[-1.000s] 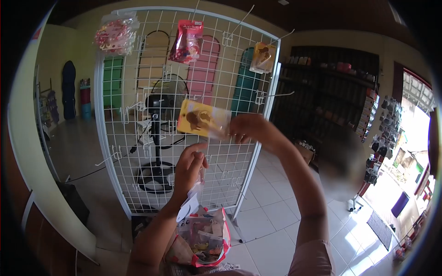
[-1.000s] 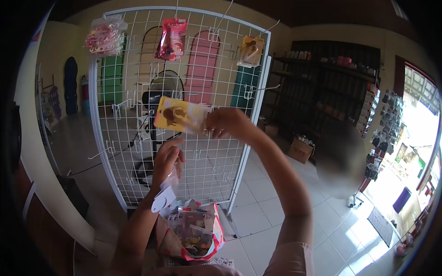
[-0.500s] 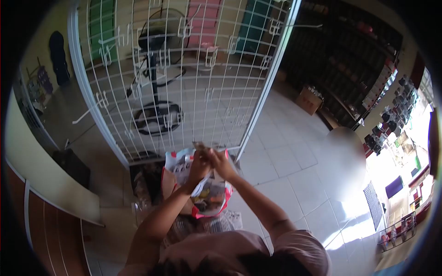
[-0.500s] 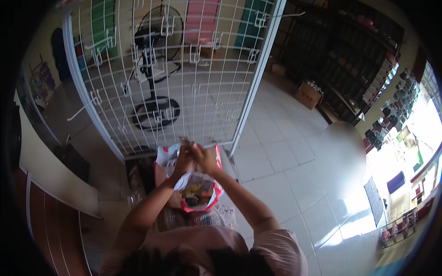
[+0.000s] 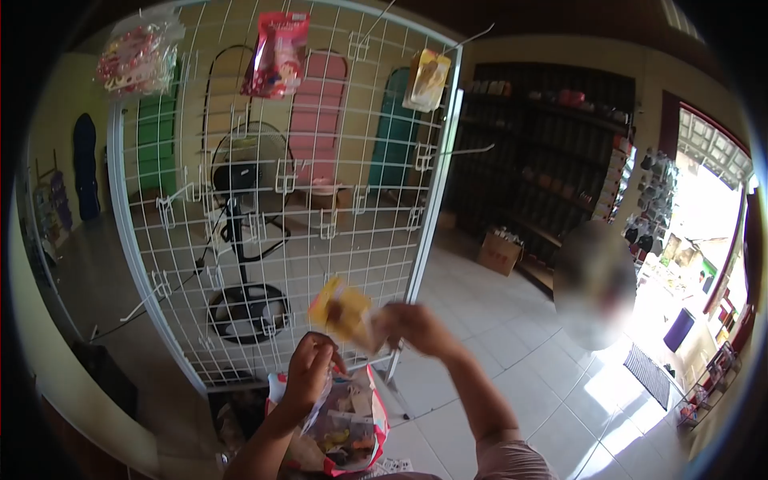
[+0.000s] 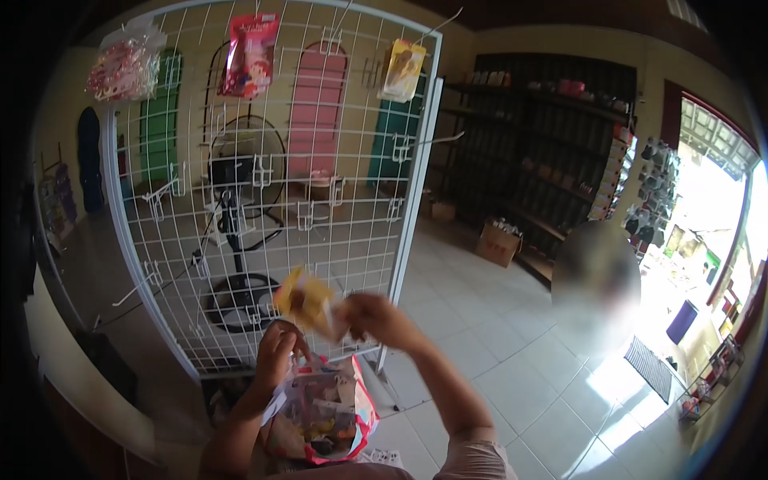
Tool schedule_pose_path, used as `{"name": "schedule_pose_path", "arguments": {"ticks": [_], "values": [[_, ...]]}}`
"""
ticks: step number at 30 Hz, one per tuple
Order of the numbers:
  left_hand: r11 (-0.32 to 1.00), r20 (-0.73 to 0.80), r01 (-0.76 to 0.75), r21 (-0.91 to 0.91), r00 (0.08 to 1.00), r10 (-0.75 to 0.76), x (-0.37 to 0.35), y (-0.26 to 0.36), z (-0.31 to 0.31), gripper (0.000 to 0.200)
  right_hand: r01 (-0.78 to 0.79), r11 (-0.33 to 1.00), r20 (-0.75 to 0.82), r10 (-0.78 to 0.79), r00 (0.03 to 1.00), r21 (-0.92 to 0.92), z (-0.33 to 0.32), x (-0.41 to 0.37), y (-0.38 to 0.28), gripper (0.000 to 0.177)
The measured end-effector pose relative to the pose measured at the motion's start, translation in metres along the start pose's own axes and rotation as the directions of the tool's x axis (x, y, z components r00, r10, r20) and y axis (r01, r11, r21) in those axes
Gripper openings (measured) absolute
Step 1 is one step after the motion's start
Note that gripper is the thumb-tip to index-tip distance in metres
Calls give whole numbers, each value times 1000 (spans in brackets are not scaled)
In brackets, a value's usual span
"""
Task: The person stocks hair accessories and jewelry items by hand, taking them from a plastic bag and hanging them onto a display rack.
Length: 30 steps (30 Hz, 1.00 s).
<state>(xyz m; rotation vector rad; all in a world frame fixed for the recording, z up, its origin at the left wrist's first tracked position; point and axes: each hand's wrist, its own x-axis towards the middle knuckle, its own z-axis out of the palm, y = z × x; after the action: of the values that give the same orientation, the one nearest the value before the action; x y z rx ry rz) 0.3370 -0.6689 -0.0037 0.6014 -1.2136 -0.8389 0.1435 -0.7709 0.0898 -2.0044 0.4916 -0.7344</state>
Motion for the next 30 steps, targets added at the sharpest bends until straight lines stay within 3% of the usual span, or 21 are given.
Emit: {"name": "schedule_pose_path", "arguments": {"ticks": [1, 2, 4, 5, 8, 11, 14, 16, 17, 20, 24, 27, 30], "values": [[995, -7, 44, 84, 999, -44, -3, 15, 0, 19, 127, 990, -149, -116, 982, 66, -22, 6, -24, 20], [982, -20, 90, 168, 996, -88, -6, 26, -1, 19, 249, 969, -289, -239, 927, -4, -47, 13, -56, 16], [958, -40, 154, 243, 988, -149, -15, 22, -16, 22, 513, 856, -583, -451, 676, -67, -91, 39, -117, 26], [941, -55, 188, 280, 982, -180, -23, 17, -25, 23, 484, 821, -643, -551, 532, -302, -113, 52, -147, 37], [945, -199, 293, 148, 945, -261, -49, -7, -57, 26, 616, 707, -676, -644, 358, -347, -197, 93, -199, 32], [939, -235, 307, -152, 912, -336, -88, -45, -108, 36, 624, 717, -659, -636, 401, -312, -223, 110, -230, 29], [770, -203, 245, -589, 877, -435, -141, -102, -180, 41, 523, 792, -686, -571, 450, -316, -227, 117, -239, 29], [696, -163, 214, -686, 886, -434, -167, -104, -202, 42, 563, 785, -683, -560, 468, -258, -232, 120, -233, 27], [658, -175, 214, -722, 864, -473, -180, -105, -213, 47, 582, 780, -682, -555, 477, -229, -235, 121, -229, 26], [739, -198, 217, -638, 882, -429, -198, -89, -218, 43, 628, 749, -647, -589, 485, -210, -236, 120, -220, 26], [617, -190, 165, -769, 864, -467, -209, -65, -197, 33, 640, 747, -670, -569, 476, -180, -233, 125, -219, 26], [791, -277, 115, -601, 898, -341, -257, -148, -259, 35, 657, 736, -668, -572, 476, -163, -230, 128, -226, 26], [633, -410, 144, -760, 649, -640, -213, -78, -169, 28, 649, 747, -647, -567, 509, -144, -227, 126, -228, 25]]}}
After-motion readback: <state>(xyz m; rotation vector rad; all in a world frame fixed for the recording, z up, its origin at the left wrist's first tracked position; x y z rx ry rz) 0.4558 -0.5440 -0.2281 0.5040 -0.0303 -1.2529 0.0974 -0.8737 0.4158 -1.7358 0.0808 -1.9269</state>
